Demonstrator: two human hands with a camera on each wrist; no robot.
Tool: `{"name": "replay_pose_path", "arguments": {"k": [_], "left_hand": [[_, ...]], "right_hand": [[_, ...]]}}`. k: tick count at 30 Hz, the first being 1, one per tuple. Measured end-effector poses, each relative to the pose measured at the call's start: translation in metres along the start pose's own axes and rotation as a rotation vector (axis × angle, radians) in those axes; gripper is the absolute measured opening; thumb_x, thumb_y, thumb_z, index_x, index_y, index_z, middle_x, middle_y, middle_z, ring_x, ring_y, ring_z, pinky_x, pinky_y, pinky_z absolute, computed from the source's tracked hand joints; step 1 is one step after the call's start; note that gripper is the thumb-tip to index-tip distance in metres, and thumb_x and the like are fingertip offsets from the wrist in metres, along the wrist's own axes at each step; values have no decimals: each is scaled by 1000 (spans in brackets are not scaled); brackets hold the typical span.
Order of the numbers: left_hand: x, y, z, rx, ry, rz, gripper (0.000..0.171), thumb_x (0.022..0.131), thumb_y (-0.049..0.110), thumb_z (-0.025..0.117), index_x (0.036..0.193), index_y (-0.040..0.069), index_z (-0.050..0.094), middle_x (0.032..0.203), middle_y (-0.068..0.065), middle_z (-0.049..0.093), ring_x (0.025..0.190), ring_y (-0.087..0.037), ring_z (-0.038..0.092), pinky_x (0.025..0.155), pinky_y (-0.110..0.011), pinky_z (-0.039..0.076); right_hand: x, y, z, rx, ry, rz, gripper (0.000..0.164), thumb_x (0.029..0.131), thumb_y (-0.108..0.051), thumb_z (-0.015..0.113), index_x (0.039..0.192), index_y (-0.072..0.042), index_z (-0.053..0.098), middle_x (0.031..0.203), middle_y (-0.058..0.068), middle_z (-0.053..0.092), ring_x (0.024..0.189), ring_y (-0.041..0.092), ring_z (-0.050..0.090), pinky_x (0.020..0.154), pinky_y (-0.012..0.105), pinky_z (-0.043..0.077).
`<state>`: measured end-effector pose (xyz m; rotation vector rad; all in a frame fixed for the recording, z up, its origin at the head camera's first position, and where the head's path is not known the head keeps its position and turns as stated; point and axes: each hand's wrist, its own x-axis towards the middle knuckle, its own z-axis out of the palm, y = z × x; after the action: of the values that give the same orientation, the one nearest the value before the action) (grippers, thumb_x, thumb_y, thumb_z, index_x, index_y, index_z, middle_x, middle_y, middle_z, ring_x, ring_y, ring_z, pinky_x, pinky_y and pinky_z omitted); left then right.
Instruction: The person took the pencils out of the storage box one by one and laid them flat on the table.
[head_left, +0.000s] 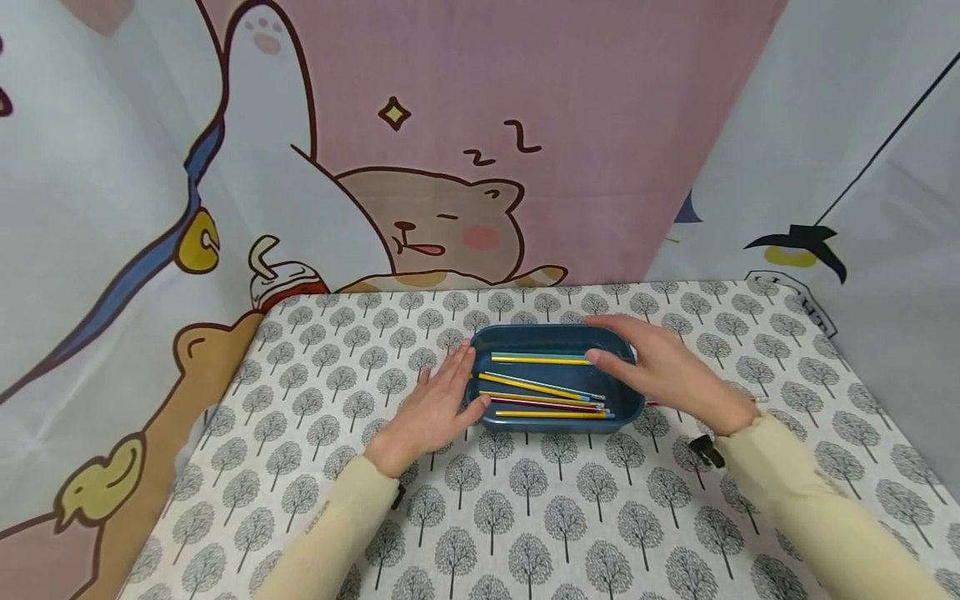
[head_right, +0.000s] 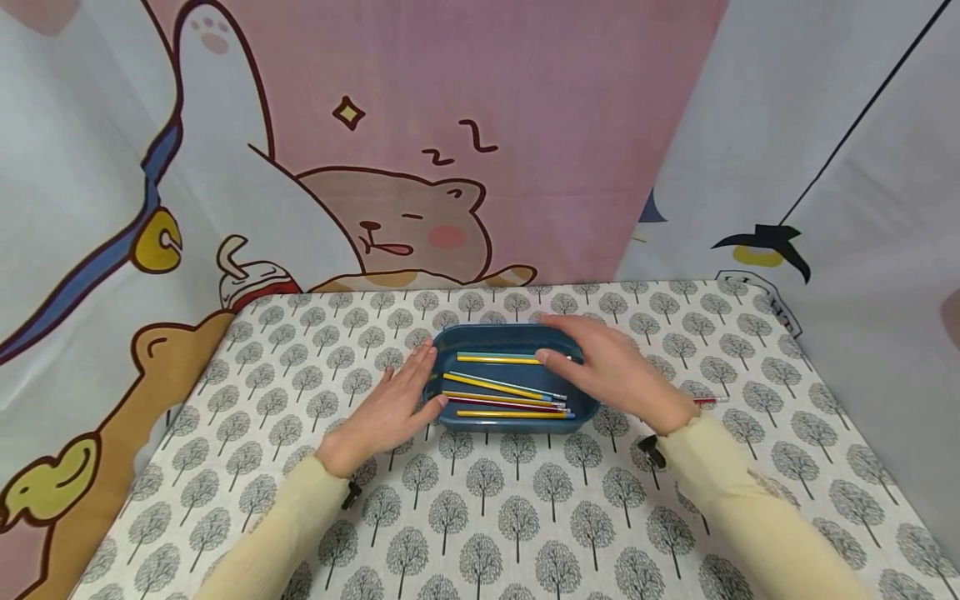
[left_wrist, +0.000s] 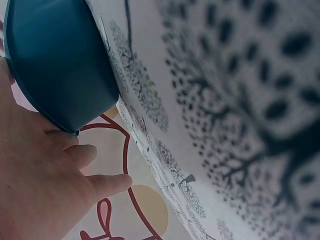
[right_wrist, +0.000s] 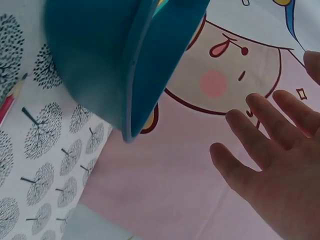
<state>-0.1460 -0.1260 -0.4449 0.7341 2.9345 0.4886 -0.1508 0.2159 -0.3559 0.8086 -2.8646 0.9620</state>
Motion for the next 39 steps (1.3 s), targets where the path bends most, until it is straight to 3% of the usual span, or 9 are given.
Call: {"name": "replay_pose_path", "arguments": {"k": [6, 12, 17, 29, 39], "left_hand": [[-1, 1, -1, -3, -3, 1, 84, 107, 62, 32, 166, 4, 12, 174, -9, 5, 159, -30, 14, 121, -65, 22], [-1, 0, 0, -12, 8, 2, 82, 108, 55, 40, 165, 3, 14, 174, -8, 3, 158, -31, 14, 121, -66, 21], [0, 0, 0, -4, 4, 1, 82, 108, 56, 39, 166, 4, 13, 174, -8, 4, 158, -30, 14, 121, -65, 22], [0, 0, 1, -24, 3, -10, 82, 108, 54, 41, 166, 3, 15, 174, -8, 5, 158, -30, 15, 121, -65, 22], [1, -1, 1, -21, -6, -9, 82, 108, 57, 38, 166, 4, 13, 174, -8, 5, 159, -30, 14, 122, -64, 21]], "right_hand": [[20, 0, 6, 0, -37, 1, 57, 104, -45, 62, 150, -13, 56, 152, 11, 55, 141, 35, 48, 112, 60, 40], [40, 0, 13, -26, -84, -12, 56, 103, -41, 64, 149, -10, 56, 148, 12, 58, 136, 35, 54, 109, 59, 45], [54, -1, 17, -22, -124, -2, 54, 103, -37, 66, 149, -10, 56, 147, 13, 59, 135, 36, 55, 109, 58, 45], [79, -2, 36, -13, -200, -36, 47, 101, -29, 71, 140, -6, 64, 136, 12, 67, 123, 31, 64, 104, 52, 51], [94, -3, 51, -64, -275, -61, 43, 101, -27, 70, 138, -4, 65, 139, 12, 65, 129, 30, 60, 109, 50, 48]]}}
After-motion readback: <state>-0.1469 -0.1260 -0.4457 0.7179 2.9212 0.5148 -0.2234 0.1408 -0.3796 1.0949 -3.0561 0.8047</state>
